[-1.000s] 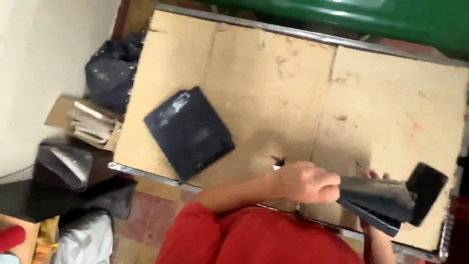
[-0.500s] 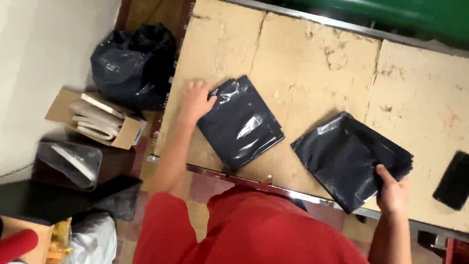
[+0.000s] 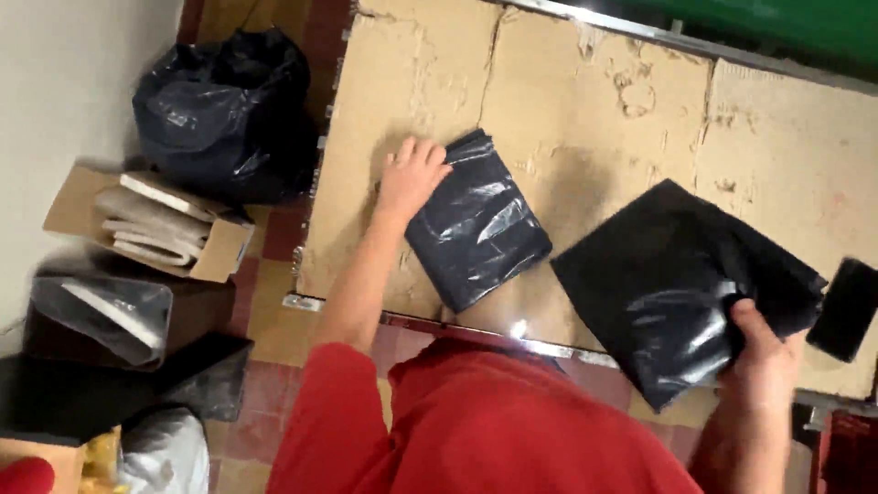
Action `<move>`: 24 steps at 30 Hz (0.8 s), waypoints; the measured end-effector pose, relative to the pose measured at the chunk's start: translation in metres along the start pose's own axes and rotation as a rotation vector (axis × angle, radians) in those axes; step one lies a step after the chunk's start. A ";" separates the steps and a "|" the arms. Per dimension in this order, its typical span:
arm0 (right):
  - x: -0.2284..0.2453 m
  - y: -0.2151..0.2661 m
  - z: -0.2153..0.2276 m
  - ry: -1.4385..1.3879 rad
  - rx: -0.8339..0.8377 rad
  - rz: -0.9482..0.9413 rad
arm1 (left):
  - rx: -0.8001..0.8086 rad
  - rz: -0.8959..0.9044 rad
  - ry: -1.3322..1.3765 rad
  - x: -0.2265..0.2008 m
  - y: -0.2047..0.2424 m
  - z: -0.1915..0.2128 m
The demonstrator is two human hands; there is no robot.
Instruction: The person folds black plastic-wrapped garments on a wooden table next to a green conveyor belt. They repeatedly fold each item in half and place the folded pieces into a red basket.
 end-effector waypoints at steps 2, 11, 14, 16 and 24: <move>-0.016 0.006 -0.031 -0.130 -0.009 -0.083 | 0.106 0.277 0.350 0.001 0.007 0.029; -0.147 0.050 -0.211 -0.364 0.179 -0.253 | 0.499 1.168 1.621 0.043 0.062 -0.016; -0.171 0.054 -0.203 -0.196 0.252 -0.195 | 0.405 1.120 1.220 0.048 0.066 -0.017; -0.176 0.050 -0.199 -0.057 0.304 -0.144 | 0.402 1.077 1.109 0.044 0.063 -0.013; -0.129 0.059 -0.174 0.351 0.322 0.363 | 0.188 0.686 0.184 0.017 0.048 0.035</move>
Point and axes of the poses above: each hand's wrist, its own y-axis away from the middle knuckle, its own z-axis out of the back of the hand, x = y × z, the point moved 3 cm from there along -y, towards the middle knuckle, and after that the axes turned 10 degrees about z, right-handed, at the moved point
